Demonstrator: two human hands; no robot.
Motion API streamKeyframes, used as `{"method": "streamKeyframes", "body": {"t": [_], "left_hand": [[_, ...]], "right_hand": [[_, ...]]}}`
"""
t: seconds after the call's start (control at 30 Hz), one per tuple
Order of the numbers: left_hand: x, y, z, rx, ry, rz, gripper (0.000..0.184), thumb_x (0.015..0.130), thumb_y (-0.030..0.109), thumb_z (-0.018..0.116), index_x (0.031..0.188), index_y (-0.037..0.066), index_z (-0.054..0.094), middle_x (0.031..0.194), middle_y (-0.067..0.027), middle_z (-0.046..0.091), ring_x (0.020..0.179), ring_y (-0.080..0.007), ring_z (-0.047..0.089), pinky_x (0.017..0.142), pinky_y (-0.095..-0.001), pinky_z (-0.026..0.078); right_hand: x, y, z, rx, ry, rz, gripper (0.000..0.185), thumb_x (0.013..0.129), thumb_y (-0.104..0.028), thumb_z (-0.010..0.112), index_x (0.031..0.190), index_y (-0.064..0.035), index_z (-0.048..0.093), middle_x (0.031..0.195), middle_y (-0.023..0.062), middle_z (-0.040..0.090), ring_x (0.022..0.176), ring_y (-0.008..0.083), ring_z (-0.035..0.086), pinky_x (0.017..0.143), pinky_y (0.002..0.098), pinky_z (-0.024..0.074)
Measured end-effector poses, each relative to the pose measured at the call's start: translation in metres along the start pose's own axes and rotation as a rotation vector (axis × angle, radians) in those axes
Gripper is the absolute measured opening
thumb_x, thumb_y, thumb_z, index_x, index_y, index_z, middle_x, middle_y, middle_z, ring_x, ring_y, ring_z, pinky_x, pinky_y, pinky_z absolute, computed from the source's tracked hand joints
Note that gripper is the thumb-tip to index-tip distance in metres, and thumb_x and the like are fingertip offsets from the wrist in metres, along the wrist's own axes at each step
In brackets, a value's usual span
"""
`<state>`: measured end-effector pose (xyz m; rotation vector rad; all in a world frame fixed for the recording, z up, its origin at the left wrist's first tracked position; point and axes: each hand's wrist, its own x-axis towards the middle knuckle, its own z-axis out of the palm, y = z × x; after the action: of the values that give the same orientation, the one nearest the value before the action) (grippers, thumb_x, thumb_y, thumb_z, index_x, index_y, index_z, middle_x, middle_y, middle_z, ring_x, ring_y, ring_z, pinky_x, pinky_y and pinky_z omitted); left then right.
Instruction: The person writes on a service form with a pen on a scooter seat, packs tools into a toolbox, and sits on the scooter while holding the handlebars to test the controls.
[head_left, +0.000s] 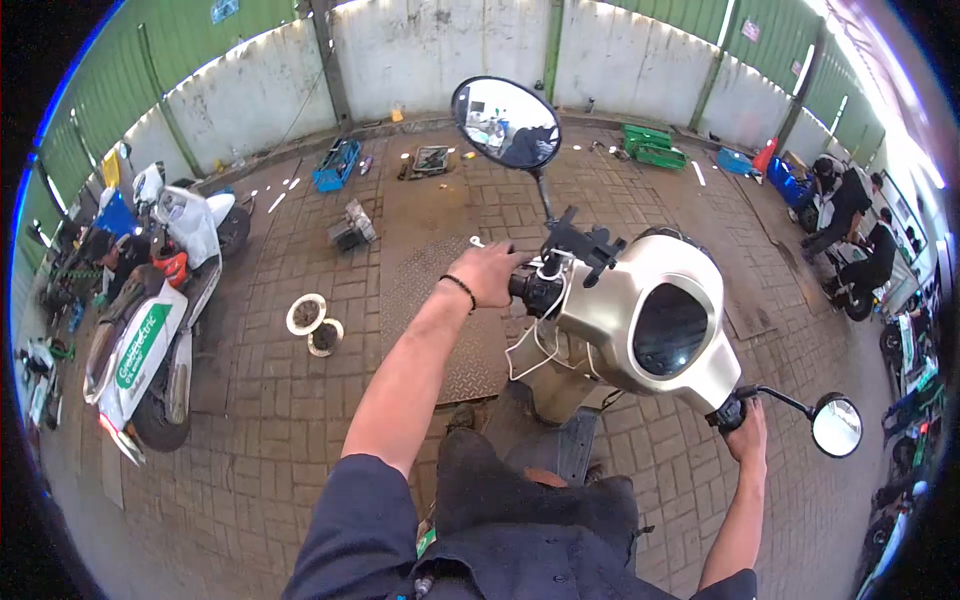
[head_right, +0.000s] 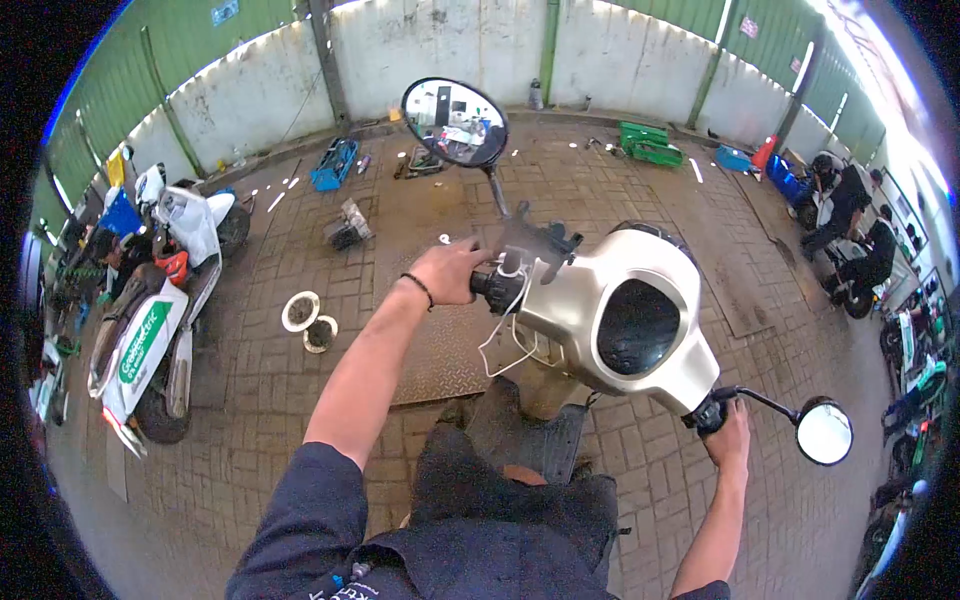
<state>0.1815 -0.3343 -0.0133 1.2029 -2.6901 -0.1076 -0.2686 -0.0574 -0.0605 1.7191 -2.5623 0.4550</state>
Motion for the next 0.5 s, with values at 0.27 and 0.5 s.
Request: {"method": "streamKeyframes", "body": {"t": [0.27, 0.5], "left_hand": [[-0.002, -0.003, 0.004, 0.054, -0.056, -0.094, 0.059, 0.067, 0.019, 0.065, 0.125, 0.011, 0.054, 0.121, -0.0169, 0.055, 0.112, -0.0326, 0.055, 0.091, -0.0429, 0.048], [-0.007, -0.026, -0.003, 0.118, -0.099, -0.173, 0.052, 0.062, 0.023, 0.069, 0.111, 0.007, 0.062, 0.119, -0.0155, 0.057, 0.109, -0.0322, 0.058, 0.088, -0.0428, 0.050]], "right_hand": [[0.004, 0.006, 0.008, -0.039, -0.098, 0.107, 0.067, 0.062, -0.017, 0.076, 0.123, -0.0035, 0.052, 0.135, 0.0222, 0.044, 0.122, 0.0386, 0.046, 0.099, 0.0425, 0.0440], [-0.002, -0.036, -0.008, 0.035, -0.106, 0.123, 0.059, 0.060, -0.014, 0.073, 0.116, -0.0043, 0.057, 0.125, 0.0203, 0.051, 0.116, 0.0364, 0.050, 0.098, 0.0425, 0.0445]]}}
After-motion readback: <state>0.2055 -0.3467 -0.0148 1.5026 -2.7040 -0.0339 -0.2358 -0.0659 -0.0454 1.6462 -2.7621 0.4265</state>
